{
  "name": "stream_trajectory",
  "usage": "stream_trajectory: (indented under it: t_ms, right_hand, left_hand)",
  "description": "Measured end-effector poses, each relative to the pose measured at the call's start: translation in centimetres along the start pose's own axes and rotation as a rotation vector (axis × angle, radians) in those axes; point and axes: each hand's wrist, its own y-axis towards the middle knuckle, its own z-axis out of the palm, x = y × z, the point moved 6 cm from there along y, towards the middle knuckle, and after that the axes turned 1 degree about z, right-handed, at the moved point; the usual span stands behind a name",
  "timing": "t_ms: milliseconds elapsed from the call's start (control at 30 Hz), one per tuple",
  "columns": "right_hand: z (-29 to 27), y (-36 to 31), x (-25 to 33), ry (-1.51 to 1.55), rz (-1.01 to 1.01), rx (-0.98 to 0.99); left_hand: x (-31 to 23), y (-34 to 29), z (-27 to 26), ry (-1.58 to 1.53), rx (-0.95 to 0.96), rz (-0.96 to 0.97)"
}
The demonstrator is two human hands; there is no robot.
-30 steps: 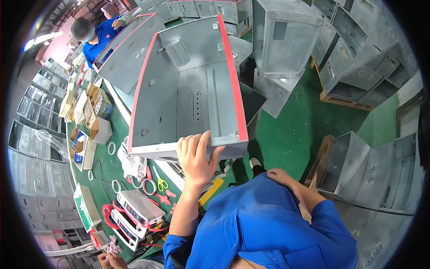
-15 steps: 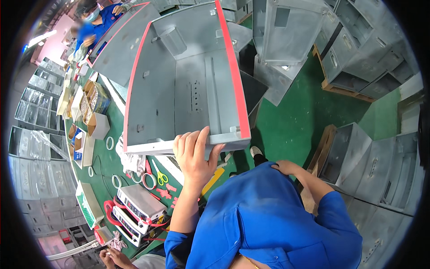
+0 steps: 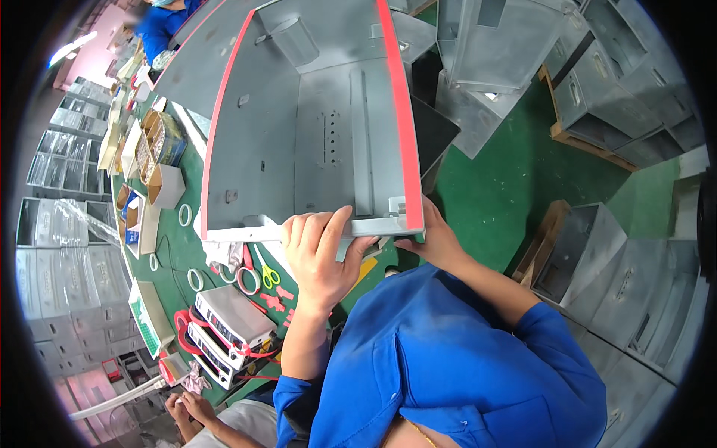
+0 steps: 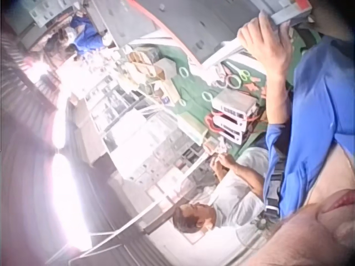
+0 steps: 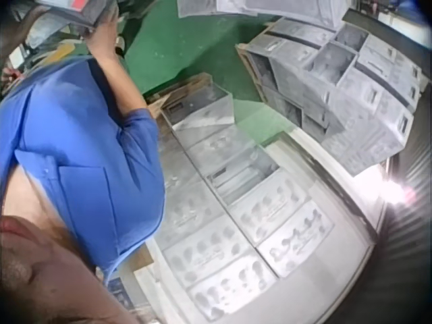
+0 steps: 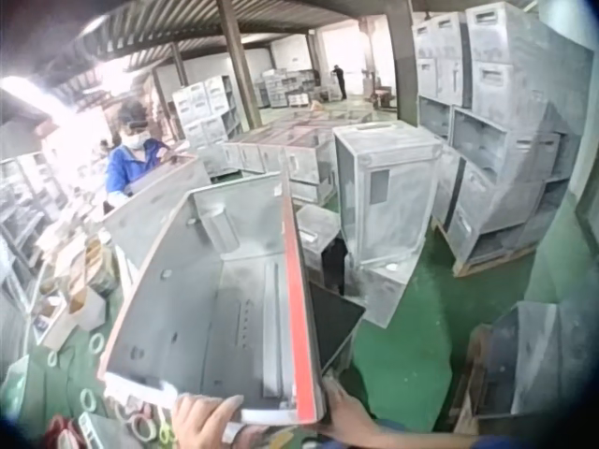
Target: The person applies red adhesive tape along the edges of a metal cabinet door frame. They smooth the tape by hand, cut it with scissors, and continue applying it to the remaining edges of the door.
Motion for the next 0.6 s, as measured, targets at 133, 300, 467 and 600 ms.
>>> stream_trajectory:
  t_ms: [133,300,467,600]
  right_hand:
    - [1.0,1.4,-0.9,0.119,-0.036,0.046]
    - [-0.6,1.7,-3.0,0.162,-0.011,0.108]
    - [-3.4,2.1,-3.4,0.077,-0.022,0.127]
    - [-3.6,1.9,-3.7,0.085,-0.02,0.114]
  left_hand:
    - [-0.3,0.2,0.0,0.013,0.013,-0.012]
    - [-1.7,1.0,1.2,-0.008,0.001,-0.027]
    - [-3.5,1.8,2.6,0.016,-0.024,-0.059]
    - [-3.7,1.9,2.7,0.017,-0.011,-0.058]
